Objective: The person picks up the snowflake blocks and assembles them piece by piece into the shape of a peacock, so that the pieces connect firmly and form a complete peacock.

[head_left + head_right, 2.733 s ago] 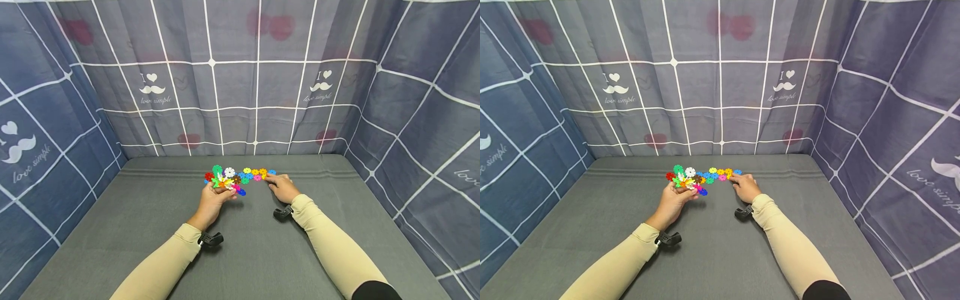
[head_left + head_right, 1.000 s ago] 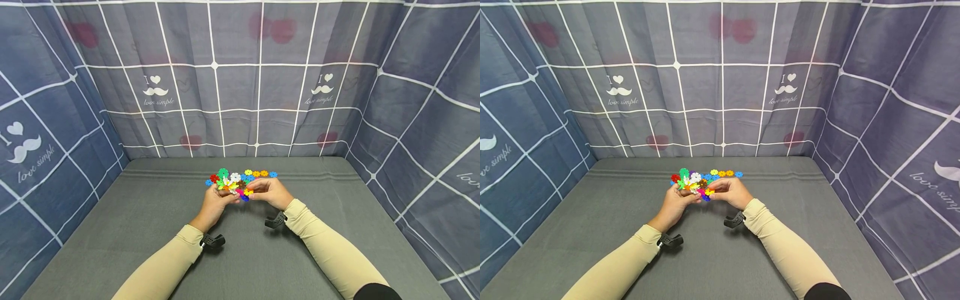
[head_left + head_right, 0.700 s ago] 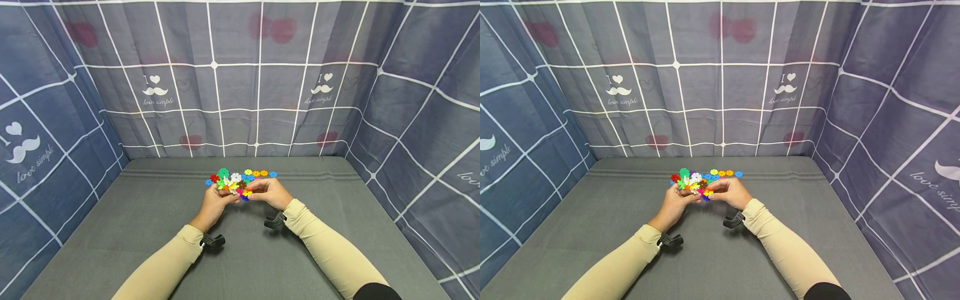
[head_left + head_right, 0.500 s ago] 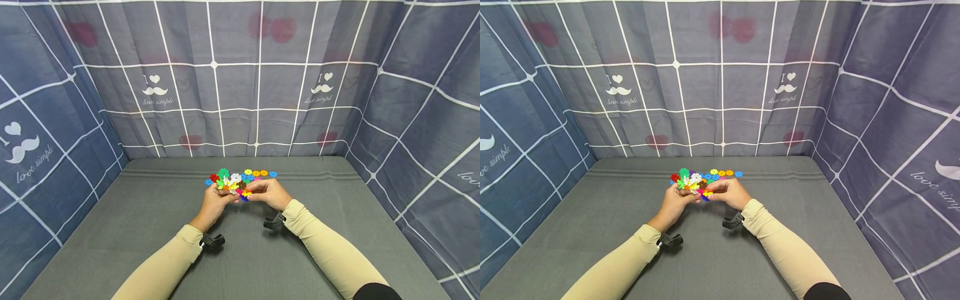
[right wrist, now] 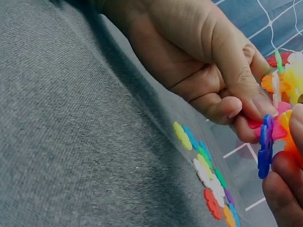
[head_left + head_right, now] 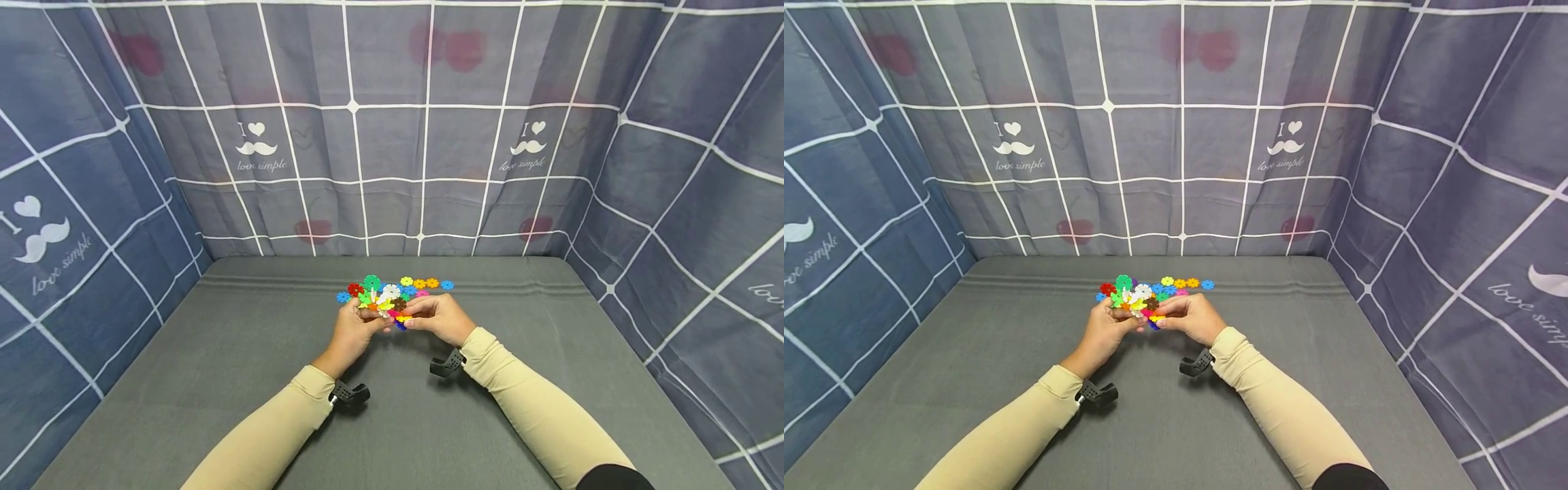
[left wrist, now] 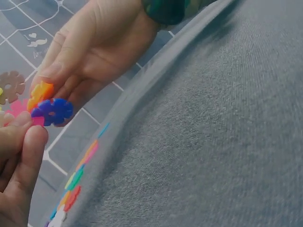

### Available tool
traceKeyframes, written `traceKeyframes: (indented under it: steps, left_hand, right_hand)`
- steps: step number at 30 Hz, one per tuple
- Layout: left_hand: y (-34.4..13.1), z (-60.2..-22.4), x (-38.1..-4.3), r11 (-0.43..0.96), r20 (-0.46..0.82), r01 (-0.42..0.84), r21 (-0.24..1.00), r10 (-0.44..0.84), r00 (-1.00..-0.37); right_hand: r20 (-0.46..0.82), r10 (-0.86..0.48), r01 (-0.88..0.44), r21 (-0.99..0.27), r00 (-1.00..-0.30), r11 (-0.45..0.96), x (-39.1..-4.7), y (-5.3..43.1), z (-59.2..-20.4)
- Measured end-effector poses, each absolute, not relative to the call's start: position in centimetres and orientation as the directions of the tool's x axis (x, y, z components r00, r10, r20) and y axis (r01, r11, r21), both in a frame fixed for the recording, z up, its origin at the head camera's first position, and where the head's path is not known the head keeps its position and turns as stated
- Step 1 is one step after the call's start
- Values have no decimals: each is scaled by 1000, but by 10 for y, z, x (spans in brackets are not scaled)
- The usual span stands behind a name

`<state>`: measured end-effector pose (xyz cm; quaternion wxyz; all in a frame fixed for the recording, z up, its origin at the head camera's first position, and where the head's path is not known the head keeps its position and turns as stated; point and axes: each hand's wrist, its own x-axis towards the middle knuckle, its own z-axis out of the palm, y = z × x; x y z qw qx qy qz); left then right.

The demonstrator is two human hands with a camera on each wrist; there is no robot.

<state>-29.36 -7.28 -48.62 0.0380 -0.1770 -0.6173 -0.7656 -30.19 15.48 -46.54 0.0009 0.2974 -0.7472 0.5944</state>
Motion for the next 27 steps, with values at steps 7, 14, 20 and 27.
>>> traceKeyframes:
  steps: [7,14,20,27]
  left_hand:
    - [-75,-488,-293,-359,273,185,915,213,-938]
    - [-78,-487,-295,-390,159,32,920,298,-941]
    - [-79,-487,-297,-365,141,14,931,325,-935]
    - [-78,-486,-296,-334,110,1,943,305,-946]
  right_hand:
    - [359,-464,-438,-896,-809,69,-300,153,-465]
    - [363,-494,-449,-891,-790,63,-302,153,-465]
    - [363,-529,-489,-865,-767,115,-308,164,-462]
    - [368,-312,-482,-640,-876,598,-330,201,-478]
